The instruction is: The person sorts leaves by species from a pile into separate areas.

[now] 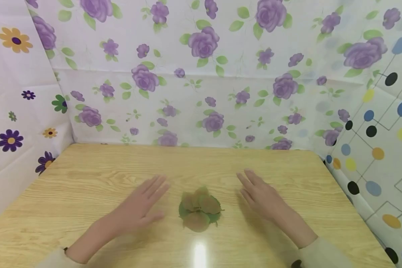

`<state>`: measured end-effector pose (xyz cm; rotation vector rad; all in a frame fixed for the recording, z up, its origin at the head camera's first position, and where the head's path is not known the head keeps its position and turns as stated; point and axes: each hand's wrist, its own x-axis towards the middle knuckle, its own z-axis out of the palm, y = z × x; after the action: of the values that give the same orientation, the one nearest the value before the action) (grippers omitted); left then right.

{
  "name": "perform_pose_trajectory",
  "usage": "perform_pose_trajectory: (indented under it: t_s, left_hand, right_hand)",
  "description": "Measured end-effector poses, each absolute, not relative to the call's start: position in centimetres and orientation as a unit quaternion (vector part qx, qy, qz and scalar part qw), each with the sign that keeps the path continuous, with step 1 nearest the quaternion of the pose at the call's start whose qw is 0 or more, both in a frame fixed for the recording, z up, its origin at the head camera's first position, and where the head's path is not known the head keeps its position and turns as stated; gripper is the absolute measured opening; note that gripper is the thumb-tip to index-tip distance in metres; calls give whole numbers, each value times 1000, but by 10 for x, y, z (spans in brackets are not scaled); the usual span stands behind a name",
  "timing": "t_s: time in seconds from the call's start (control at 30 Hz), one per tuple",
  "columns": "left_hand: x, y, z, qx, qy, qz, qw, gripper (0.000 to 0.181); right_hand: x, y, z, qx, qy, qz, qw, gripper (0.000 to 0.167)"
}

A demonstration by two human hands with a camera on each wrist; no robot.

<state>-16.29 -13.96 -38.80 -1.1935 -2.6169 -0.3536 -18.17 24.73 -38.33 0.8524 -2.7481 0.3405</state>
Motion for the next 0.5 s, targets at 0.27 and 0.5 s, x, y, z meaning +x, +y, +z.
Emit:
perform_pose_trajectory:
  t_s: [0.27, 0.5]
  left_hand:
    - [-159, -110, -394, -429, -886, -176, -23, 66]
    - [-164, -92, -399, -467, -874, -129, -31, 66]
  right_hand:
    - [-187, 224, -378, 279, -924, 257, 37, 38]
    - [-197, 207, -383, 294, -895, 334, -33, 36]
